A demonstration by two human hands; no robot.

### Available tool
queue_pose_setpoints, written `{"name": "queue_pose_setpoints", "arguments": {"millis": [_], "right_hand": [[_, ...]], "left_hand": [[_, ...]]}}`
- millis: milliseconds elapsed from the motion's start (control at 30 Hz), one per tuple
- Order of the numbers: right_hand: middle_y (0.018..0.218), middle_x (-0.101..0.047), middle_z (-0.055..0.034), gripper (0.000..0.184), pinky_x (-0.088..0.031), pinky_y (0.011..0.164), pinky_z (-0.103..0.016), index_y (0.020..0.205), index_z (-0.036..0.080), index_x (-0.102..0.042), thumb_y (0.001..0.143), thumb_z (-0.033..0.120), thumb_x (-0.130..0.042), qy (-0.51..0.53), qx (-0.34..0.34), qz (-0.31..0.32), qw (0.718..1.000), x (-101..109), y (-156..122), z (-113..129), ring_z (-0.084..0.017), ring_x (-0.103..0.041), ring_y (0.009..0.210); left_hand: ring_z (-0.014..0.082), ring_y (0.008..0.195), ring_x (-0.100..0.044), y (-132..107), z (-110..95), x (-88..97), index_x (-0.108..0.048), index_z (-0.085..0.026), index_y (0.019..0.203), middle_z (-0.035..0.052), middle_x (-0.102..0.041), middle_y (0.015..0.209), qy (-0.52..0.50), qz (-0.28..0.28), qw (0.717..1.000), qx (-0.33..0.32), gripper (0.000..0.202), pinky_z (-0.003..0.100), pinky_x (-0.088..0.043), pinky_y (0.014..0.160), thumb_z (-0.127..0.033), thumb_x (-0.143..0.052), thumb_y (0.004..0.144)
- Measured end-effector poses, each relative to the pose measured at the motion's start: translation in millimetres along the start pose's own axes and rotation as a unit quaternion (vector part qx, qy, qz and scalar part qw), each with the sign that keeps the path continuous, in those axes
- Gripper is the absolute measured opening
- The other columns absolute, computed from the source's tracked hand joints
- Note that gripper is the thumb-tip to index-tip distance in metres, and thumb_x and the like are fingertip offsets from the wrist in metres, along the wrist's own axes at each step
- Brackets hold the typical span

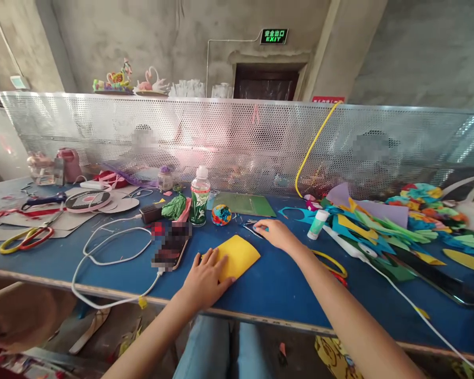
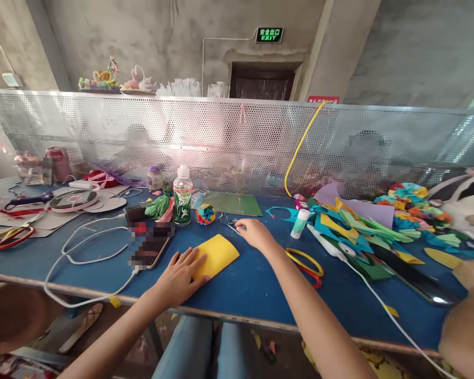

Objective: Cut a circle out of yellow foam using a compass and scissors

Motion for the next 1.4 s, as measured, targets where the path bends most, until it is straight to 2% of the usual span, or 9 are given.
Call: {"name": "queue_pose_setpoints", "arguments": {"millis": [133,233,367,467,600,767,1067,1200,1400], "right_hand": [[0.097,-0.07,-0.0078,0.02,-0.048,0.078,-0.029,0.092,0.019,-0.069,0.074,0.02,-0.06,-0.01,0.015,0.042,0.999,-27,54,-10,-0.021,-0.065,0.09],[0.086,-0.072,-0.0081,0.013,-0.048,0.074,-0.029,0.078,0.019,-0.071,0.066,0.019,-0.068,-0.016,0.01,0.063,0.998,-46,76,-8,-0.023,-0.066,0.084],[0.076,-0.071,-0.007,0.004,-0.047,0.07,-0.027,0.07,0.019,-0.07,0.067,0.021,-0.067,0.004,-0.002,0.047,0.999,-43,87,-9,-0.021,-0.066,0.074],[0.089,-0.07,-0.0087,0.019,-0.047,0.073,-0.028,0.089,0.019,-0.068,0.078,0.028,-0.056,0.055,-0.01,-0.021,0.998,-24,84,-16,-0.02,-0.065,0.082],[0.101,-0.066,-0.0127,0.04,-0.047,0.079,-0.031,0.115,0.013,-0.055,0.082,0.035,-0.047,0.135,-0.029,-0.121,0.983,-3,73,-29,-0.02,-0.062,0.091],[0.097,-0.067,-0.0124,0.044,-0.049,0.078,-0.033,0.112,0.012,-0.055,0.081,0.041,-0.047,0.207,-0.035,-0.165,0.964,2,63,-37,-0.02,-0.063,0.088],[0.092,-0.068,-0.0075,0.028,-0.049,0.077,-0.034,0.091,0.018,-0.06,0.071,0.038,-0.062,0.386,-0.066,-0.228,0.891,17,43,-32,-0.019,-0.063,0.086],[0.09,-0.069,-0.0039,0.023,-0.051,0.07,-0.028,0.086,0.021,-0.061,0.069,0.034,-0.067,0.476,-0.067,-0.192,0.856,23,26,-12,-0.014,-0.062,0.079],[0.088,-0.069,-0.003,0.016,-0.052,0.068,-0.025,0.084,0.021,-0.064,0.071,0.031,-0.068,0.533,-0.022,-0.048,0.844,7,4,26,-0.013,-0.063,0.077]], "left_hand": [[0.0307,0.131,-0.03,-3,3,-2.2,-0.038,-0.026,0.134,0.0134,-0.037,0.14,-0.04,0.042,0.998,-0.018,0.061,0.059,-0.019,0.103,-0.059,-0.039,0.083],[0.0288,0.131,-0.03,-6,2,4.8,-0.04,-0.029,0.132,0.0105,-0.04,0.139,-0.088,0.068,0.993,-0.05,0.06,0.058,-0.016,0.105,-0.059,-0.044,0.081],[0.0268,0.131,-0.03,-9,-1,13.4,-0.048,-0.033,0.125,0.0048,-0.043,0.138,-0.118,0.077,0.986,-0.093,0.039,0.062,-0.003,0.105,-0.036,-0.046,0.085],[0.0231,0.126,-0.039,-10,-12,14.3,-0.05,-0.029,0.122,0.0037,-0.046,0.135,-0.115,0.074,0.982,-0.128,0.04,0.057,-0.009,0.107,-0.019,-0.041,0.084],[0.0247,0.123,-0.043,-10,-41,6.4,-0.049,-0.019,0.121,0.0089,-0.049,0.132,-0.11,0.051,0.985,-0.124,0.037,0.047,-0.031,0.102,-0.026,-0.039,0.086],[0.0262,0.124,-0.041,-14,-61,-7.7,-0.042,-0.015,0.128,0.0112,-0.047,0.133,-0.123,0.038,0.987,-0.1,0.052,0.047,-0.03,0.104,-0.048,-0.032,0.089],[0.024,0.126,-0.04,-23,-44,-0.2,-0.039,-0.018,0.131,0.0072,-0.042,0.138,-0.109,0.06,0.982,-0.144,0.051,0.045,-0.029,0.106,-0.047,-0.034,0.089],[0.0244,0.127,-0.037,-32,-41,6.1,-0.039,-0.019,0.132,0.0065,-0.042,0.138,-0.081,0.051,0.982,-0.164,0.052,0.047,-0.028,0.106,-0.048,-0.035,0.089],[0.0221,0.113,-0.052,-61,-32,8.6,-0.052,-0.018,0.119,0.0059,-0.058,0.122,-0.022,-0.091,0.993,-0.068,0.036,0.044,-0.037,0.1,-0.031,-0.045,0.087]]}}
Point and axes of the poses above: each hand's wrist, its own y-axis towards the middle knuckle, its own x-axis out of the back of the hand, z = x × y, the point moved 2 cm from there along y, towards the middle knuckle
